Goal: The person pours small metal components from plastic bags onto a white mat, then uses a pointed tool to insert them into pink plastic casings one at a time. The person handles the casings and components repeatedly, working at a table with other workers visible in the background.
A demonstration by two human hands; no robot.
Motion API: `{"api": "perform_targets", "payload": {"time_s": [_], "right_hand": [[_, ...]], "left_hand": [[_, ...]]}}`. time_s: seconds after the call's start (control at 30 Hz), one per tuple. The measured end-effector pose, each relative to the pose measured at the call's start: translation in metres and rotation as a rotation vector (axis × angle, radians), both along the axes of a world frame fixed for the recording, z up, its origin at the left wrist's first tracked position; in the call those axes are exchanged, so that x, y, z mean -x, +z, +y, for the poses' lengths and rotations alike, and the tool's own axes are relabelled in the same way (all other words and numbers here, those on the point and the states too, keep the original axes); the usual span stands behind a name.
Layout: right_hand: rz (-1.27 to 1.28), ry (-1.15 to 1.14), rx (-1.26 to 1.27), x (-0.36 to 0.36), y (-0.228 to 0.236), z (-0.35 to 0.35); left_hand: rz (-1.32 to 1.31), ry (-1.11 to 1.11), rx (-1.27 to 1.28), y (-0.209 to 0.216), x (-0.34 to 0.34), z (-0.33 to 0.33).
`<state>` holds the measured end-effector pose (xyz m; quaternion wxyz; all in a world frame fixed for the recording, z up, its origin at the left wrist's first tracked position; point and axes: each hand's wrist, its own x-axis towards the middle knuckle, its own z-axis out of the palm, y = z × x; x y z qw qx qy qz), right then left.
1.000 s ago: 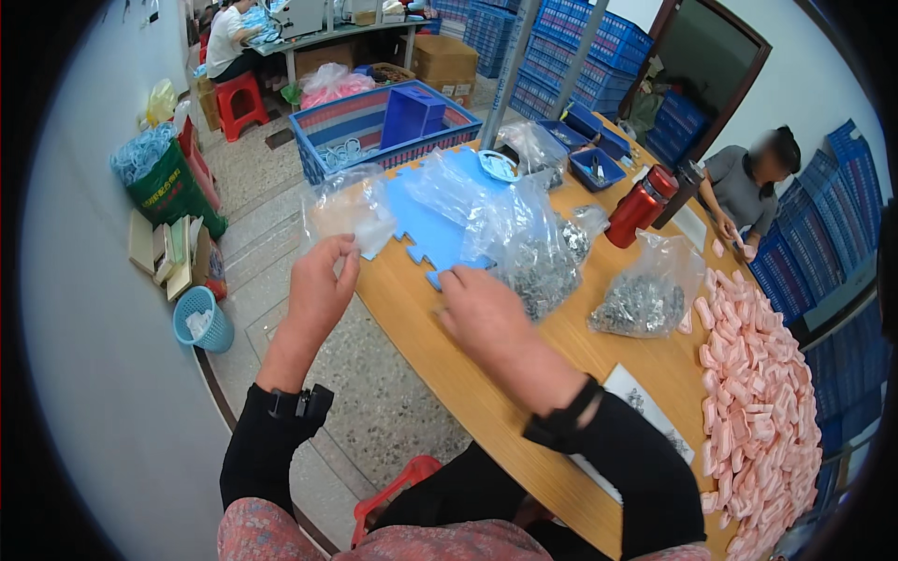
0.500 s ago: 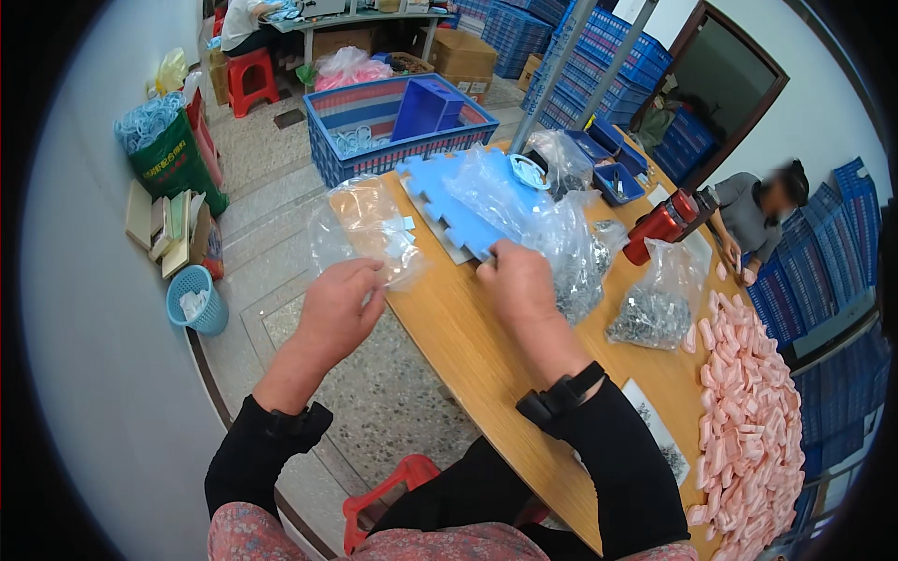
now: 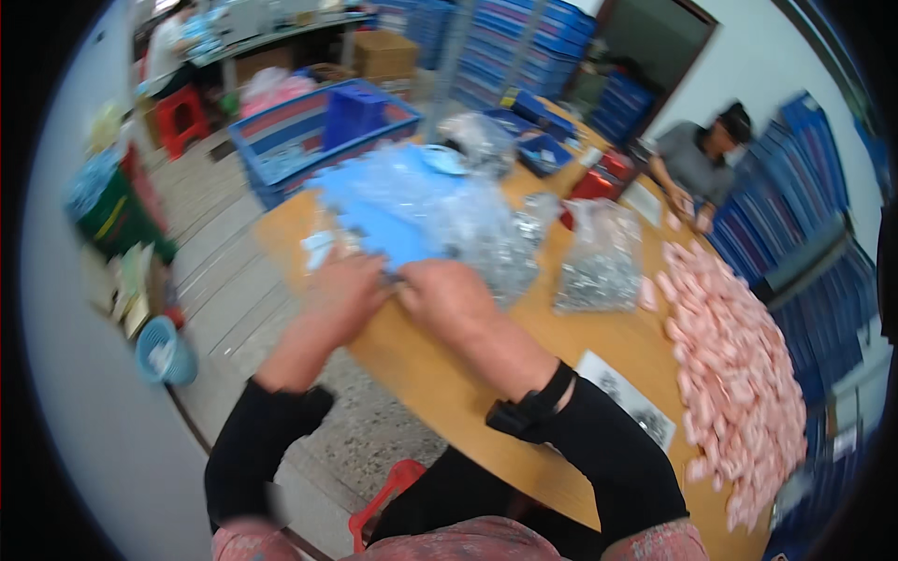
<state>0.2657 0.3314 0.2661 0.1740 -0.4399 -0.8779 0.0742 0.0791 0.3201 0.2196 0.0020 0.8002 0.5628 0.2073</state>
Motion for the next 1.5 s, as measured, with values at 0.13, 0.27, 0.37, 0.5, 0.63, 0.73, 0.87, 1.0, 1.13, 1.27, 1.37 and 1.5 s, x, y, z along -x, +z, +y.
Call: {"api": "perform_targets", "payload": {"time_s": [0.13,0.27,0.37,0.5,0.63,0.73,0.87,1.0,1.13,1.27,1.37,1.5], "right_hand": [[0.218,-0.123,-0.217,-0.074,0.051,0.002],[0.076,-0.410,-0.448,-0.199,0.090,0.067],[-0.103,-0.643,-0.322,-0.282,0.083,0.098],[-0.215,-0.678,-0.077,-0.292,0.084,0.094],[-0.224,-0.540,-0.099,-0.316,0.085,0.080],[-0.138,-0.483,-0.092,-0.321,0.092,0.067],[-0.123,-0.498,-0.023,-0.319,0.107,0.051],[-0.046,-0.450,-0.248,-0.335,0.092,0.061],[0.048,-0.483,-0.243,-0.321,0.080,0.085],[-0.027,-0.578,-0.271,-0.302,0.060,0.099],[-0.143,-0.655,-0.157,-0.301,0.063,0.100],[-0.256,-0.590,-0.016,-0.314,0.068,0.098]], "left_hand": [[-0.208,-0.002,-0.193,0.026,0.012,-0.044],[-0.349,0.007,-0.175,0.018,0.029,-0.068],[-0.380,-0.048,-0.236,0.013,0.014,-0.072],[-0.476,-0.077,-0.245,0.020,-0.012,-0.079],[-0.485,-0.138,-0.249,0.036,-0.040,-0.084],[-0.478,-0.199,-0.278,0.044,-0.056,-0.089],[-0.521,-0.255,-0.229,0.048,-0.076,-0.091],[-0.548,-0.363,-0.255,0.051,-0.103,-0.092],[-0.525,-0.411,-0.213,0.051,-0.113,-0.102],[-0.506,-0.402,-0.168,0.045,-0.113,-0.112],[-0.513,-0.387,-0.146,0.039,-0.112,-0.114],[-0.506,-0.377,-0.136,0.035,-0.110,-0.114]]}}
